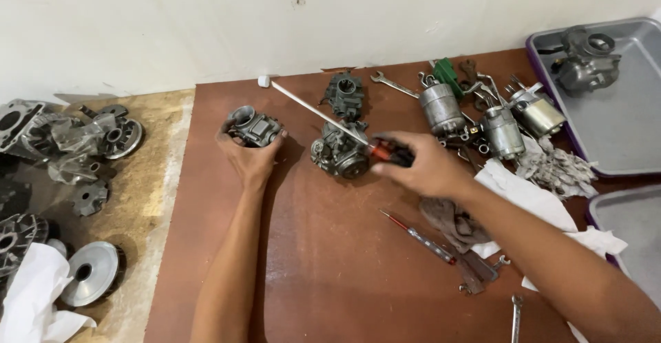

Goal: The person uses a screwdriver to unscrew and disassemble a carburetor on a workbench. They remove the screws, separate the carburetor into two main halves, and place the parts on the table alongside other disassembled components.

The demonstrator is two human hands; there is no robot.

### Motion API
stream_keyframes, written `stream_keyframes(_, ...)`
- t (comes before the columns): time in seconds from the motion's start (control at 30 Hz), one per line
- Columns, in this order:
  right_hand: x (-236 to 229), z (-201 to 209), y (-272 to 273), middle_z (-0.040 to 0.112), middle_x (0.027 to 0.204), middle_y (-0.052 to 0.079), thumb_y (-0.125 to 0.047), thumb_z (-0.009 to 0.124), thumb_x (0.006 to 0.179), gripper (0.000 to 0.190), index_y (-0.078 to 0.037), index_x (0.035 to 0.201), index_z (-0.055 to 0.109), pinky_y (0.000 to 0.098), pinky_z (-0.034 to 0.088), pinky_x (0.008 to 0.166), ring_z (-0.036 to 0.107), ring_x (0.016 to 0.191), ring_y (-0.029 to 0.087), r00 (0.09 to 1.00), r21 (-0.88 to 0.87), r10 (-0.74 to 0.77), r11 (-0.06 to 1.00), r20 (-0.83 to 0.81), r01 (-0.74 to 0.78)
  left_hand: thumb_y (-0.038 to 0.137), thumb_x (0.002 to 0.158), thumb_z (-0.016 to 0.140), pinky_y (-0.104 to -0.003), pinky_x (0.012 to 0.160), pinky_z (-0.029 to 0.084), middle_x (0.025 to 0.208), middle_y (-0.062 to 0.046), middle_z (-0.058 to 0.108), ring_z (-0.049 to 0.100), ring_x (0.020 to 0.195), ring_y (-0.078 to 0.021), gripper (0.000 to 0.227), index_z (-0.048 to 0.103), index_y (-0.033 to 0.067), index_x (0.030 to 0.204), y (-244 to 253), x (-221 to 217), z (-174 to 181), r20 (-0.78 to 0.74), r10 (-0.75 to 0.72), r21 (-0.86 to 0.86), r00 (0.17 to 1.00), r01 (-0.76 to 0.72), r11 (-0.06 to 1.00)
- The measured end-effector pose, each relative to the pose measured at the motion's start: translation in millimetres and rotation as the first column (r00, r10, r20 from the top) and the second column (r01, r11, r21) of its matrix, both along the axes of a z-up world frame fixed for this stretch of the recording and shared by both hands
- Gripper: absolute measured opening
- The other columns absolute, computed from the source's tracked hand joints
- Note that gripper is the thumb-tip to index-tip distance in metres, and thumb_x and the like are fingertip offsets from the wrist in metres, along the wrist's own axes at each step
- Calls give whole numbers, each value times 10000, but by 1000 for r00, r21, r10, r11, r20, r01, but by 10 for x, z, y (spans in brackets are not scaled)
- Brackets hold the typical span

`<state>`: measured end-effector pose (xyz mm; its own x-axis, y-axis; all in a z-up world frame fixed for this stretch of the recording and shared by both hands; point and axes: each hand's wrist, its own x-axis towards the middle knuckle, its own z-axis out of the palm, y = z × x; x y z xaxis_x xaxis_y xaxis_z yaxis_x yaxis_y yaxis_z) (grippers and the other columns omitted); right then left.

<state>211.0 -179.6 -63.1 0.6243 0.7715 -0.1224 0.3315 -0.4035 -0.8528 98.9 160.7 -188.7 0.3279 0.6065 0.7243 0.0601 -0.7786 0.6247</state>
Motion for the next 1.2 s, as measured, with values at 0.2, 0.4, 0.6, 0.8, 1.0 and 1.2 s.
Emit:
stream_keyframes(0.2,-40,-841,323,700,1066,198,-503,967,654,818,-45,1243,631,479,569,894,707,1006,398,868,376,-315,912,383,165,187,514,1025,-516,941,497,1091,-238,559,610,1041,-415,862,556,-24,1206,-43,38,-9,61,-53,21,997,51,998)
stream_keyframes(0.4,-233,-947,622,702,1101,149,-445,972,633,841,-119,1284,550,502,580,871,710,1024,391,882,338,-337,914,330,224,185,508,1030,-470,934,501,1071,-249,543,600,1026,-419,865,559,-37,1200,-172,-15,165,14,-26,74,1000,25,997)
stream_keyframes(0.6,-270,-806,626,735,1039,175,-379,929,702,765,-163,1303,508,528,586,816,730,955,421,897,294,-251,945,364,145,163,500,1025,-501,946,482,1076,-271,538,582,1039,-460,897,525,-32,1219,-114,-13,106,24,-68,58,997,66,996)
stream_keyframes(0.8,7,-804,400,702,997,224,-261,911,735,673,-64,1262,542,535,582,766,724,907,450,756,207,-218,972,617,111,144,473,1028,-536,921,496,1074,-289,550,593,1025,-483,900,533,-54,1199,-162,17,181,43,-84,50,996,82,995)
stream_keyframes(1.0,499,-1065,276,647,952,218,-194,884,758,618,-27,1228,518,542,590,704,693,886,434,556,93,-164,984,815,155,145,464,1006,-566,938,480,1108,-269,535,575,1061,-485,896,511,-25,1191,-176,-57,196,8,-99,55,995,98,994)
stream_keyframes(1.2,920,-1389,338,629,1014,131,-197,880,729,632,-72,1250,543,483,608,726,679,969,339,461,50,-128,983,878,176,141,461,1011,-550,951,486,1106,-297,544,594,1059,-492,874,497,-43,1144,-16,-47,-108,-2,-202,35,979,202,979)
